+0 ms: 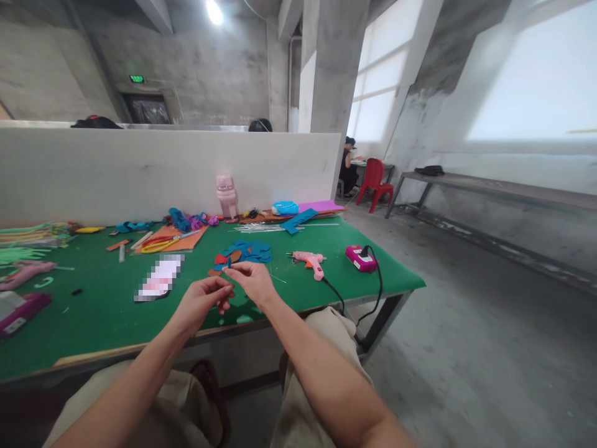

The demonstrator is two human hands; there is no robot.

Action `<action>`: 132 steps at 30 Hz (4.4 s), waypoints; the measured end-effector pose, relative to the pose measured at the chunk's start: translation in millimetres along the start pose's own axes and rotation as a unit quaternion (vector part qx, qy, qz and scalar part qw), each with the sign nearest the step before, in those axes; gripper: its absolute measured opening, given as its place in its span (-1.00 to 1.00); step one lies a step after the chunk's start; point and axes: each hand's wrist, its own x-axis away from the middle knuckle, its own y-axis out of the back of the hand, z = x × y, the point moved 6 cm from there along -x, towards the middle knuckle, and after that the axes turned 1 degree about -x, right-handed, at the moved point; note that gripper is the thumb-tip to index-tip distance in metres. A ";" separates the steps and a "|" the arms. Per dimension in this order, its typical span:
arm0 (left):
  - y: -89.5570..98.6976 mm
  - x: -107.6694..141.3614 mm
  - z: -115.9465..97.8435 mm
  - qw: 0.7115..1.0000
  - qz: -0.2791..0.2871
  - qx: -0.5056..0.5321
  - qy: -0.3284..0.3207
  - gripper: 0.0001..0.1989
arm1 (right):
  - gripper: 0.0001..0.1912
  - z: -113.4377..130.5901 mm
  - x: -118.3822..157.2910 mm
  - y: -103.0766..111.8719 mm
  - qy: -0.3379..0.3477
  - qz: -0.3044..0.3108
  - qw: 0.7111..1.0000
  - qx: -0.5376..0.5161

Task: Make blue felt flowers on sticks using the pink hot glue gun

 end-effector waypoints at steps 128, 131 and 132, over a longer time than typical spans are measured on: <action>78.8 -71.6 -0.8 0.873 -0.067 -0.482 -0.040 -0.71 | -0.84 -47.9 -125.8 101.5 -0.037 0.010 0.856 0.515; 78.7 -72.2 -0.6 0.874 -0.065 -0.480 -0.039 -0.71 | -0.83 -50.1 -114.0 95.4 -0.031 0.078 0.823 0.562; 78.8 -72.4 -0.5 0.874 -0.066 -0.479 -0.037 -0.71 | -0.79 -51.6 -110.7 93.5 -0.032 0.094 0.813 0.574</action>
